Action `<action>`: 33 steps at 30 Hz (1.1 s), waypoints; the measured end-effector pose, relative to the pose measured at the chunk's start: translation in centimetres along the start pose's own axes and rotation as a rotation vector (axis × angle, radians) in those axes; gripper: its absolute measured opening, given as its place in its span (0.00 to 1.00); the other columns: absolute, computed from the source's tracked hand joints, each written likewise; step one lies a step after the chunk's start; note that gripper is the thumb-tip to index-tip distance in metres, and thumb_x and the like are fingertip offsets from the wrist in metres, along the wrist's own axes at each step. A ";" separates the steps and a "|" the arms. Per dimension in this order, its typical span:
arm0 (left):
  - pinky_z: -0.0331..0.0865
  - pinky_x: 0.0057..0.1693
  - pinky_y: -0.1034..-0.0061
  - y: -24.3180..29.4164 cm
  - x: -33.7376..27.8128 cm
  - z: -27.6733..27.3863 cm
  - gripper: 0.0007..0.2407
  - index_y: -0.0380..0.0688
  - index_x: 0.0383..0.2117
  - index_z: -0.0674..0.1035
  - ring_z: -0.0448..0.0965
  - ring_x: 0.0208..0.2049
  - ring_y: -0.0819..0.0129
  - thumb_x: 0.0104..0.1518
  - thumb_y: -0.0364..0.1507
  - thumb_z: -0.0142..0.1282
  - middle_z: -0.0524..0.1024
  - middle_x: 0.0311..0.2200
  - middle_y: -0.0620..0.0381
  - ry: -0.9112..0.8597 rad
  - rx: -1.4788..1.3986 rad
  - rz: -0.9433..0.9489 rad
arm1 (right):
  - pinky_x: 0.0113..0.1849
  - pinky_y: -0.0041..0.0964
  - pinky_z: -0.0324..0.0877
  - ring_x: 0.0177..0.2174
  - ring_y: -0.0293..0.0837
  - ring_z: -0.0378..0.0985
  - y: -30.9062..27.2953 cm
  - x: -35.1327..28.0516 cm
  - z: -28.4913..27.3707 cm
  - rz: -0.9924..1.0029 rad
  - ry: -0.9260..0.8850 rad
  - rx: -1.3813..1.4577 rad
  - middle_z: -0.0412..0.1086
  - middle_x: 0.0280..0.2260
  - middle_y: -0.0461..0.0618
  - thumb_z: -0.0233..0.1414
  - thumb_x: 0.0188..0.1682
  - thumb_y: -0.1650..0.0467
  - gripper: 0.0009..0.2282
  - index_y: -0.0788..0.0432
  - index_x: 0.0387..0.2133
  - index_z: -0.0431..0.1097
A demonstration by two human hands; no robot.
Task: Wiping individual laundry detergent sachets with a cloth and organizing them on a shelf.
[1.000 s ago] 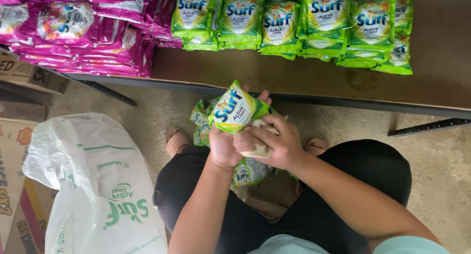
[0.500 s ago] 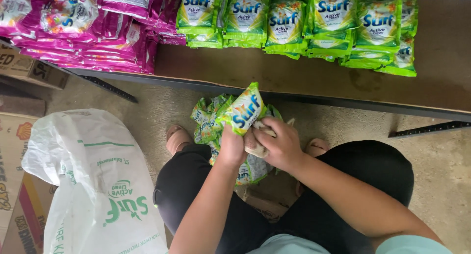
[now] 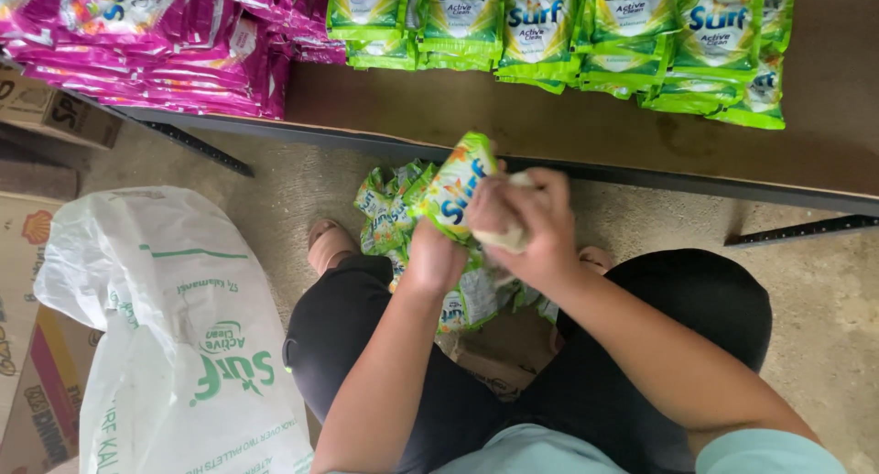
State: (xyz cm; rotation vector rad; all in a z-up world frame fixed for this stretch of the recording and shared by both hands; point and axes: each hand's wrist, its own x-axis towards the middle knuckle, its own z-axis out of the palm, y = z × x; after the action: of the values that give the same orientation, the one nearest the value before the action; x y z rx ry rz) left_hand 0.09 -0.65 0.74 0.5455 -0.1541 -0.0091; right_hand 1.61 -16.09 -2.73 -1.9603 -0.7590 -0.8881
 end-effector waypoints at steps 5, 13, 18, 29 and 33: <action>0.56 0.71 0.62 0.5 0.0 0.2 0.25 0.34 0.68 0.58 0.62 0.66 0.53 0.62 0.27 0.37 0.59 0.67 0.43 0.016 -0.049 -0.043 | 0.34 0.41 0.78 0.30 0.46 0.80 -2.3 0.1 0.8 -0.110 -0.132 -0.216 0.66 0.43 0.48 0.67 0.35 0.60 0.21 0.45 0.44 0.76; 0.56 0.71 0.65 -0.3 -0.8 0.3 0.28 0.40 0.71 0.55 0.63 0.66 0.57 0.59 0.24 0.39 0.57 0.69 0.49 0.076 -0.162 -0.141 | 0.43 0.38 0.74 0.38 0.50 0.78 -0.7 1.4 -0.1 0.019 -0.001 0.098 0.65 0.45 0.54 0.69 0.41 0.60 0.21 0.54 0.46 0.77; 0.54 0.72 0.52 -0.5 -0.5 -0.7 0.28 0.34 0.69 0.58 0.60 0.67 0.46 0.58 0.28 0.34 0.55 0.70 0.46 0.060 -0.244 -0.088 | 0.41 0.43 0.74 0.42 0.52 0.74 -2.0 1.9 -0.5 0.088 -0.286 0.162 0.66 0.46 0.50 0.70 0.36 0.68 0.23 0.49 0.47 0.74; 0.52 0.73 0.56 1.4 -0.1 2.7 0.37 0.39 0.74 0.52 0.56 0.69 0.46 0.48 0.23 0.35 0.54 0.71 0.49 0.383 -0.249 -0.181 | 0.32 0.38 0.73 0.37 0.49 0.72 -3.6 1.9 -1.6 0.071 -0.503 0.101 0.59 0.45 0.56 0.70 0.40 0.74 0.18 0.58 0.43 0.74; 0.52 0.72 0.55 2.0 -0.5 3.8 0.37 0.41 0.74 0.50 0.56 0.68 0.45 0.49 0.27 0.36 0.51 0.73 0.48 0.357 -0.261 -0.218 | 0.41 0.36 0.71 0.41 0.47 0.70 -2.7 1.0 -1.5 0.368 -0.350 0.528 0.59 0.47 0.57 0.58 0.48 0.73 0.14 0.64 0.46 0.65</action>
State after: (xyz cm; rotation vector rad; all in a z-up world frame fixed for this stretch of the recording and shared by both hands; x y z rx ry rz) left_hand -1.04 -0.89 4.92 0.2938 0.2533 -0.1417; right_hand -0.36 -16.00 -0.17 -1.7058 -0.7056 -0.1010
